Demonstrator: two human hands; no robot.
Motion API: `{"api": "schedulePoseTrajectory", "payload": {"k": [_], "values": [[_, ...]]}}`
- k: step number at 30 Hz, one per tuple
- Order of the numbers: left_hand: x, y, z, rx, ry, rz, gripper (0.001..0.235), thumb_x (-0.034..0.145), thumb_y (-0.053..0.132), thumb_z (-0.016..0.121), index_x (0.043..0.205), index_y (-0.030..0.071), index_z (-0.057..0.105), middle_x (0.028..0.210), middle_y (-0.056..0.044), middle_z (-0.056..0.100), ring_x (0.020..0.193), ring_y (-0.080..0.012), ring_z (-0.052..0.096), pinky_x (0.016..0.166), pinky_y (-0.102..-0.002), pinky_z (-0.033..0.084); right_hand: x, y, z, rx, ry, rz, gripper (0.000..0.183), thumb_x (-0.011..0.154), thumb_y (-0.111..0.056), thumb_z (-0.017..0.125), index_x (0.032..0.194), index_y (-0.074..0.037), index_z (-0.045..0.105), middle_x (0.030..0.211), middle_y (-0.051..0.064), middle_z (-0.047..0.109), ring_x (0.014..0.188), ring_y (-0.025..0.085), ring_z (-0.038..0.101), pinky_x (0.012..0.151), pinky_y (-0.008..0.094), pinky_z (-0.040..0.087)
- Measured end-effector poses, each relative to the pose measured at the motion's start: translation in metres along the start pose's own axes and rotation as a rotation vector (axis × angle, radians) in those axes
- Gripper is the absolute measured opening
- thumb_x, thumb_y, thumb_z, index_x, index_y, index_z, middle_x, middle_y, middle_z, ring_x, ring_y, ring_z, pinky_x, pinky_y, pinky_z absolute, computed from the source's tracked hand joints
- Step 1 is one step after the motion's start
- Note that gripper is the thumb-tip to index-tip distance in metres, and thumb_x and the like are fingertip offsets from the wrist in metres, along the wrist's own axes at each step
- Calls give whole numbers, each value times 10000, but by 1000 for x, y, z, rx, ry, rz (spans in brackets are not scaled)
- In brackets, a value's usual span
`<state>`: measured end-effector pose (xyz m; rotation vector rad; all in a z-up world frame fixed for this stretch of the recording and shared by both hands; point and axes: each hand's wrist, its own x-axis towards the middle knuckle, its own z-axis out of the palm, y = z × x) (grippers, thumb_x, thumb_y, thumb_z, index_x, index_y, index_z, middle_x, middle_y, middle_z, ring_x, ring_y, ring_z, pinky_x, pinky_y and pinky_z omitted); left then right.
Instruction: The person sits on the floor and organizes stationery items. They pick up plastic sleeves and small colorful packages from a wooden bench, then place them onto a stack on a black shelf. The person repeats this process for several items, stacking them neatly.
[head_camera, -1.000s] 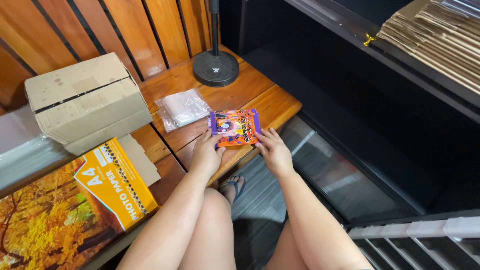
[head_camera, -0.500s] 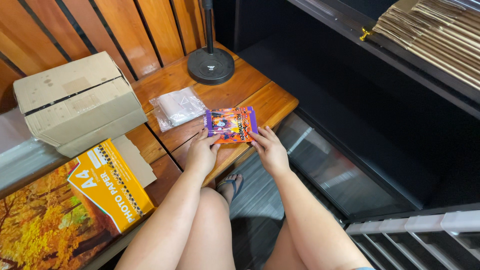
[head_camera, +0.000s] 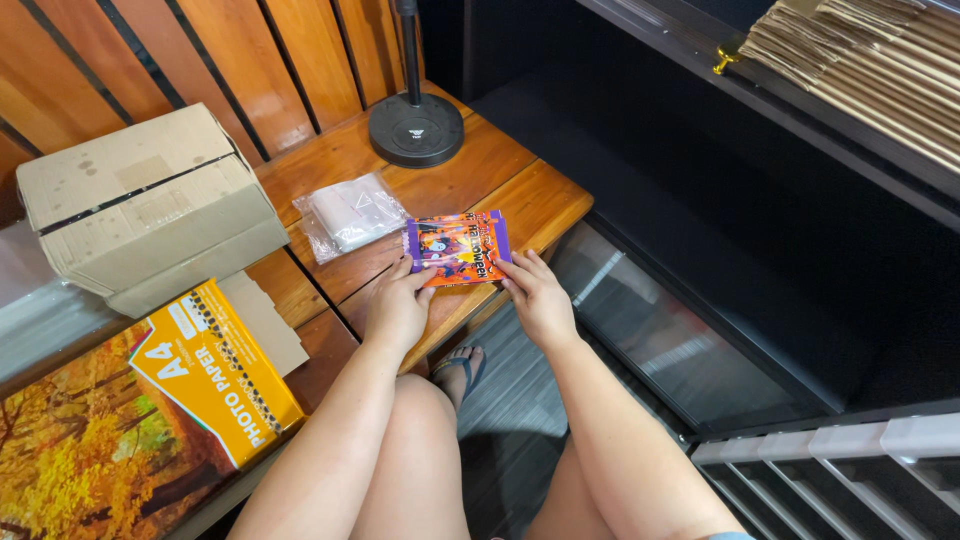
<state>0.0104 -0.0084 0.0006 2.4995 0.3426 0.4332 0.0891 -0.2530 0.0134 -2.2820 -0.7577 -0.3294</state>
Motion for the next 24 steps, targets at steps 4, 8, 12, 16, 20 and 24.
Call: {"api": "schedulePoseTrajectory", "payload": {"k": [4,8,12,16,20,24], "values": [[0,-1,1,19,20,4,354,890,280,753,1236,351,766,1480,-127,620,1402,-349,546,1147,-454,439,1,3,1,-12,-7,11,356,1019,-310,651,1370,-357,682,1394,37,678,1422,316,518,1146,457,466],[0,-4,4,19,40,9,345,875,281,763,1210,361,776,1454,-109,639,1367,-352,577,1117,-449,463,1,4,0,11,-17,-4,360,1016,-283,658,1372,-328,685,1402,54,673,1426,340,508,1146,473,460],[0,-4,4,31,44,4,339,874,295,766,1204,369,776,1449,-95,639,1361,-338,584,1107,-444,471,0,3,-2,9,-31,-15,386,1000,-253,677,1381,-318,678,1408,59,668,1427,348,505,1147,484,458],[-2,0,-1,59,40,3,347,856,299,779,1197,366,777,1445,-92,639,1353,-341,589,1107,-454,469,0,1,-4,8,-40,-10,396,995,-237,679,1383,-314,674,1417,56,662,1434,345,497,1151,487,455],[-1,4,-3,61,14,-16,347,868,295,768,1209,358,769,1447,-86,632,1368,-325,577,1109,-447,458,1,3,-2,10,-33,-14,384,994,-245,680,1372,-312,682,1414,52,664,1433,350,497,1144,485,460],[-1,4,-3,59,13,-25,337,870,304,766,1203,359,769,1447,-81,630,1370,-319,574,1110,-448,456,1,2,0,12,-26,-2,365,997,-257,680,1358,-311,692,1409,42,667,1434,338,499,1142,477,463]]}}
